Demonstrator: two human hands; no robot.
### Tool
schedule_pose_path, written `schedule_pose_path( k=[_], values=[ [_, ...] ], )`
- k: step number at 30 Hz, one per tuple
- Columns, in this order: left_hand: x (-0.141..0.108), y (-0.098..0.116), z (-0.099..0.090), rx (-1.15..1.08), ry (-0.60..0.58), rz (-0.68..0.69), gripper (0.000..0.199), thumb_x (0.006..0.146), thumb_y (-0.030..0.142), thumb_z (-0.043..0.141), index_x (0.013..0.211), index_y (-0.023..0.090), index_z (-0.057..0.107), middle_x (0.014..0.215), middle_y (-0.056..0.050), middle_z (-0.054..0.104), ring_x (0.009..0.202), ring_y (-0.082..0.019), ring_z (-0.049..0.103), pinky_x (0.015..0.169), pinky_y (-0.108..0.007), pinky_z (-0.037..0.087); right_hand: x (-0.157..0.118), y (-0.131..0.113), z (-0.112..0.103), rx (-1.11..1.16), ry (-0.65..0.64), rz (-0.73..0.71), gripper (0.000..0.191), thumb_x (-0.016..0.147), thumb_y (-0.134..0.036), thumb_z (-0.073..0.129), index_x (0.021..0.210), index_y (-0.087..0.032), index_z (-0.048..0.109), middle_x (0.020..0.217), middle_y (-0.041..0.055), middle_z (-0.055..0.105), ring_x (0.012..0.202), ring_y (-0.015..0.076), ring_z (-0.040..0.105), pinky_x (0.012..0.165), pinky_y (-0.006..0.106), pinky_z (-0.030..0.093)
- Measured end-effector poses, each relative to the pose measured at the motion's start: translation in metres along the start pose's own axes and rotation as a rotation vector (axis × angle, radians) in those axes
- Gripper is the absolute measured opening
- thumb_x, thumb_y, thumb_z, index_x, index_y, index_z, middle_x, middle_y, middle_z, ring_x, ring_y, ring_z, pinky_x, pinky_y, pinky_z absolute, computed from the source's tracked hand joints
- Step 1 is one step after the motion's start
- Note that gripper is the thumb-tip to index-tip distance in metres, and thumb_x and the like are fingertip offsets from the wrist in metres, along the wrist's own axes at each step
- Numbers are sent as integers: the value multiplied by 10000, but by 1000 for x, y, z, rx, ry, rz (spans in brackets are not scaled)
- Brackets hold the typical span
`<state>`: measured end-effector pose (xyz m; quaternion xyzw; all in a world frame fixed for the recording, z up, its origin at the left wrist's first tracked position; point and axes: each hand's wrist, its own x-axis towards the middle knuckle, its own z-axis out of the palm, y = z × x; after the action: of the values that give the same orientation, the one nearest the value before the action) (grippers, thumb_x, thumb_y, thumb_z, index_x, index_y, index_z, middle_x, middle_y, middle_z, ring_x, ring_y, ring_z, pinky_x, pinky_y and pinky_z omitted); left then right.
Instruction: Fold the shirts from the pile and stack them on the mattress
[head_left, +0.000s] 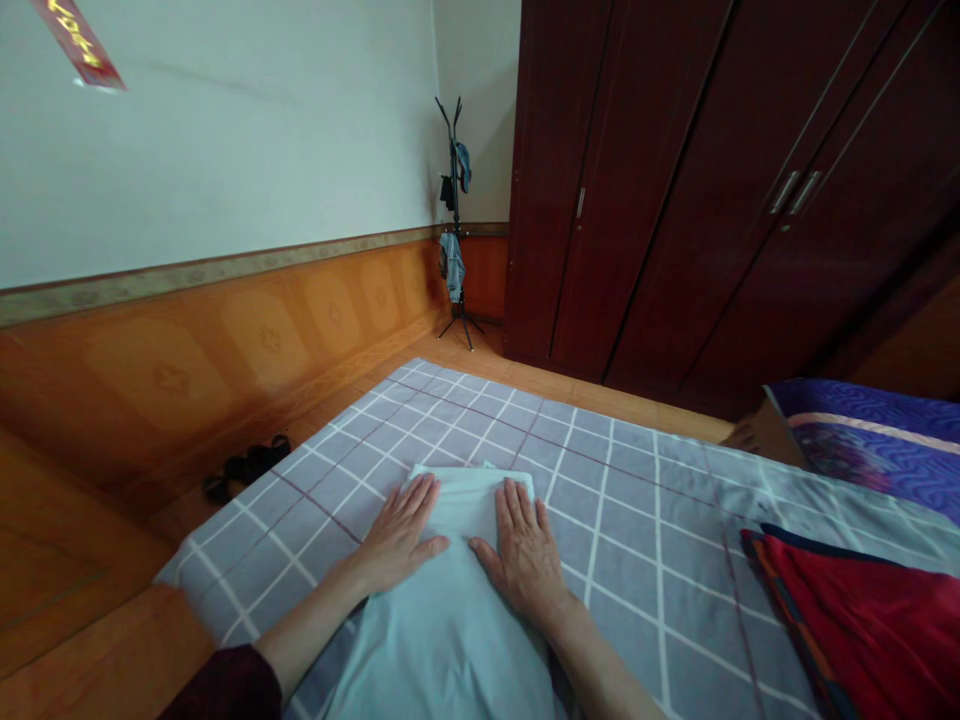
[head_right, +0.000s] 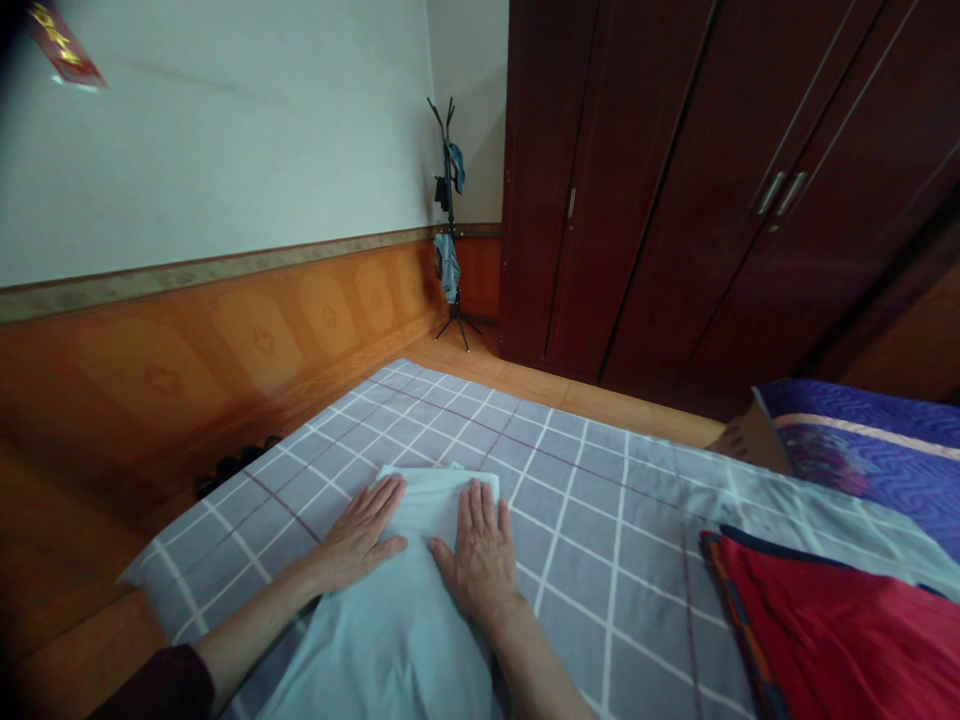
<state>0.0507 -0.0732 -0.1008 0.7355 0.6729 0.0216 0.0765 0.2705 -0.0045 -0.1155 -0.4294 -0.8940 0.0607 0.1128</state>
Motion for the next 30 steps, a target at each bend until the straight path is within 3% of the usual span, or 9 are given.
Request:
schedule_pose_path(
  k=[3, 5, 9, 15, 18, 20, 23, 26, 30],
  values=[
    [-23, 11, -13, -8, -1, -20, 780, 906, 609, 326, 1488, 147, 90, 1542, -148, 76, 1423, -298, 46, 1132, -551, 106, -1, -7, -4, -11, 7, 18, 784, 900, -591, 348, 1418, -2, 317, 1495, 215, 188, 1392, 358, 127, 1119, 540, 154],
    [-40, 24, -18, -38, -20, 56, 831, 885, 640, 346, 1489, 168, 26, 1544, -140, 28, 1423, -303, 14, 1135, -544, 113, -5, -17, -6, 3, 19, -48, 722, 908, -545, 379, 1416, -33, 345, 1500, 208, 184, 1393, 356, 113, 1121, 529, 162],
    [-66, 44, -9, -100, -86, 187, 978, 828, 690, 408, 1458, 182, -141, 1538, -157, -26, 1416, -329, -1, 1128, -549, 144, -16, -36, -2, 52, 30, -240, 640, 925, -495, 385, 1436, -113, 335, 1513, 163, 196, 1398, 329, 131, 1123, 508, 195],
    [-78, 37, 4, -63, 4, 177, 940, 868, 621, 418, 1450, 189, -180, 1539, -172, 14, 1414, -341, 56, 1109, -558, 195, -34, -16, 1, -46, 63, -260, 699, 906, -541, 396, 1408, -55, 367, 1464, 204, 314, 1366, 338, 260, 1081, 508, 295],
    [-89, 33, 7, -21, 75, 232, 952, 848, 661, 404, 1472, 167, -119, 1537, -181, 63, 1409, -345, 111, 1093, -534, 248, -54, -8, -5, -156, 204, -229, 674, 890, -515, 438, 1372, -46, 419, 1431, 214, 377, 1341, 342, 317, 1029, 494, 363],
    [-98, 34, 16, 49, 166, 311, 934, 840, 674, 399, 1491, 144, -11, 1532, -172, 141, 1407, -330, 144, 1105, -496, 241, -71, -14, -8, -211, 299, -302, 703, 857, -536, 466, 1365, -52, 428, 1435, 208, 378, 1345, 352, 304, 1024, 490, 361],
    [-109, 37, 38, 209, 325, 424, 660, 940, 450, 410, 1485, 173, 160, 1502, -107, 293, 1398, -274, 199, 1143, -457, 154, -95, -32, -3, -288, 423, -509, 597, 856, -462, 496, 1344, -120, 464, 1462, 133, 369, 1377, 320, 239, 1108, 462, 228],
    [-116, 38, 51, 301, 389, 405, 533, 943, 153, 375, 1460, 207, 258, 1489, -66, 334, 1381, -248, 246, 1154, -461, 81, -113, -38, 7, -351, 491, -570, 405, 884, -310, 489, 1271, -200, 541, 1433, 57, 433, 1381, 271, 247, 1143, 446, 118],
    [-127, 24, 49, 281, 452, 412, 486, 956, 173, 343, 1441, 202, 314, 1442, -68, 413, 1352, -232, 310, 1150, -415, 165, -138, -19, 11, -374, 486, -499, 366, 918, -283, 428, 1251, -220, 566, 1267, 57, 602, 1271, 244, 444, 1095, 415, 248]
  ],
)
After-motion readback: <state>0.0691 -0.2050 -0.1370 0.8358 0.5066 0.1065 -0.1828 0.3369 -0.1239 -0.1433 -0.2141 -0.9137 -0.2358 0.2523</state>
